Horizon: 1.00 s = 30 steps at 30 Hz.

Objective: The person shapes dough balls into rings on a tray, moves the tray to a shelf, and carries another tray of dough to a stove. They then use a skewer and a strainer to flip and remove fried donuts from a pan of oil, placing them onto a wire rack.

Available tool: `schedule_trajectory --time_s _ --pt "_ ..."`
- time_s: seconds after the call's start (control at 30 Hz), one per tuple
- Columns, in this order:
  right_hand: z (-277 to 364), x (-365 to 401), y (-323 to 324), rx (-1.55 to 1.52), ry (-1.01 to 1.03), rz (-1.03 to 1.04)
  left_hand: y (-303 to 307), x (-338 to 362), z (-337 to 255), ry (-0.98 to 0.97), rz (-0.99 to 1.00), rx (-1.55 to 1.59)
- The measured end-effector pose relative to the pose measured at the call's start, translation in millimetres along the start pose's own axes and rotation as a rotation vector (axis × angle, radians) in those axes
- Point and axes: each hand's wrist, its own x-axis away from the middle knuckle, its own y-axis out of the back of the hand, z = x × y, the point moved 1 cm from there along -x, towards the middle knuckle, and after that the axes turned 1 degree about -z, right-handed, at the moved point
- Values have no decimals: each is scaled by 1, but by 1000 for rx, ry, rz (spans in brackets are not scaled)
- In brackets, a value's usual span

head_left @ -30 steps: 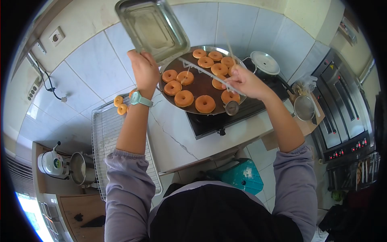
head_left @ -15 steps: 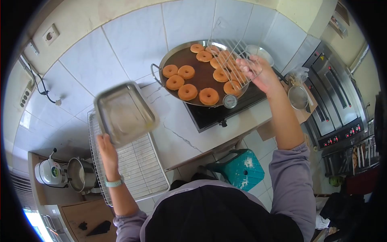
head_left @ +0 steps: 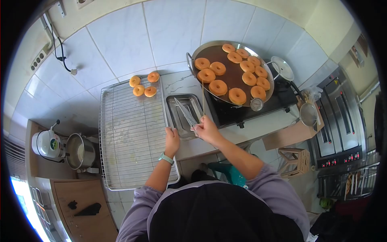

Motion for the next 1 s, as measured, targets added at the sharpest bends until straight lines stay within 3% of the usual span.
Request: schedule_trajectory --time_s 0.1,0.23,0.33,0.43,0.53,0.6,0.7,0.73,0.77,0.93,1.0 --pt "-63 -49 -15 503 180 -153 -6 -11 32 107 67 61" --pt "-64 -68 -29 644 340 -203 -4 -18 25 271 130 244" --pt "-60 -72 -32 656 438 -215 -10 -34 56 235 217 239" --pt "10 -33 -30 735 379 -22 -13 -33 75 14 92 143" --pt "121 32 -1 1031 422 -84 21 -2 5 149 109 432" --pt "170 44 45 1101 358 -292 46 19 -9 196 99 517" --pt "186 31 137 1162 533 -616 81 57 -3 255 80 574" --pt "194 27 156 1271 406 -637 91 68 7 291 42 585" --pt "199 23 167 1405 301 -634 99 80 18 329 -1 597" --pt "166 -41 196 1721 386 -533 130 120 37 435 -146 611" --pt "160 -65 196 1741 307 -487 136 126 37 439 -179 623"
